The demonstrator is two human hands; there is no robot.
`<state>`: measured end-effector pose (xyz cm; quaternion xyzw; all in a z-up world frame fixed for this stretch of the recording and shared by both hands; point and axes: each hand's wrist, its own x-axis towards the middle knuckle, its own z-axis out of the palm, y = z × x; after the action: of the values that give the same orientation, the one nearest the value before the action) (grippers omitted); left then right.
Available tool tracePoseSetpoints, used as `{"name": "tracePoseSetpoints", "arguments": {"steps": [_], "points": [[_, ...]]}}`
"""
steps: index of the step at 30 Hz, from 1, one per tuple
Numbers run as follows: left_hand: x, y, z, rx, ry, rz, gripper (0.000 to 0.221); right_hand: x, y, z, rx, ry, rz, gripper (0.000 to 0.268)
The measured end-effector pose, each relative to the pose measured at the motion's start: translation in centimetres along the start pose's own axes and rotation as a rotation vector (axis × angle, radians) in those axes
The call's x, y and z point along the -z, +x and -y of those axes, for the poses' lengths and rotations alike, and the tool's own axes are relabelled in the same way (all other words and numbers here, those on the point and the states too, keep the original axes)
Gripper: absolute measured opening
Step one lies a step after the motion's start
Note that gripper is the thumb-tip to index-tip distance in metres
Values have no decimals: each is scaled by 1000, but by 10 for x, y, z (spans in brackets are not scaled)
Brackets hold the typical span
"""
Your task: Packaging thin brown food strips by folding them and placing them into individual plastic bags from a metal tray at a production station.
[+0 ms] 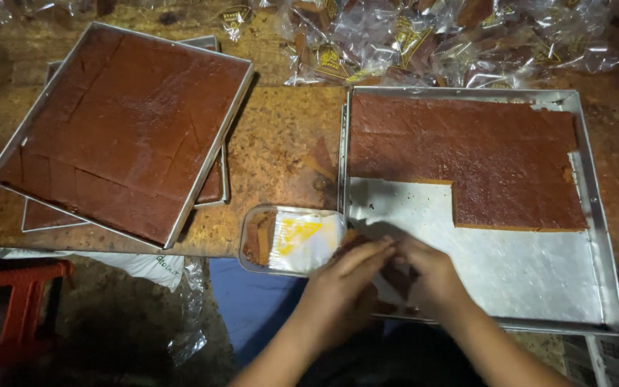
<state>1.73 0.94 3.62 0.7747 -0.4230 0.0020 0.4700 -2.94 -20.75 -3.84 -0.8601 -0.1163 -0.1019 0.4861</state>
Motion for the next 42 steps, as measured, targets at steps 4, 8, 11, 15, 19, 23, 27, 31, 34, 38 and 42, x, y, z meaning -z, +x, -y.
{"name": "tracePoseSetpoints", "arguments": {"steps": [4, 8, 11, 15, 19, 23, 27, 31, 34, 38, 42], "points": [[2, -6, 10, 72, 124, -13, 50, 14, 2, 32, 55, -177, -92, 26], [10, -13, 33, 378, 344, 6, 31, 10, -6, 43, 224, -227, -218, 10], [26, -6, 17, 355, 185, 30, 51, 2, -13, 43, 197, -174, -174, 6], [39, 6, -12, 208, 2, -34, 56, 2, -4, 50, 212, -84, -6, 13], [24, -3, -13, 113, 26, 88, 66, -3, -5, 34, 36, -132, 141, 21], [-13, -11, -23, 41, -134, 148, 41, 9, 16, 42, -394, 177, -90, 26], [-18, -24, 23, 164, -283, 145, 60, 50, 14, 28, -307, 108, 189, 38], [2, -13, 51, 295, 99, -40, 26, 68, 24, 69, 23, -286, -82, 30], [10, -17, 47, 543, 245, 350, 26, 46, 13, 72, -1128, 479, -63, 19], [9, -31, 69, 365, 91, -147, 8, 45, -41, -10, -544, -324, 612, 24], [12, -33, 69, 588, 105, -134, 6, 63, -46, -32, -771, -244, 205, 34]]}}
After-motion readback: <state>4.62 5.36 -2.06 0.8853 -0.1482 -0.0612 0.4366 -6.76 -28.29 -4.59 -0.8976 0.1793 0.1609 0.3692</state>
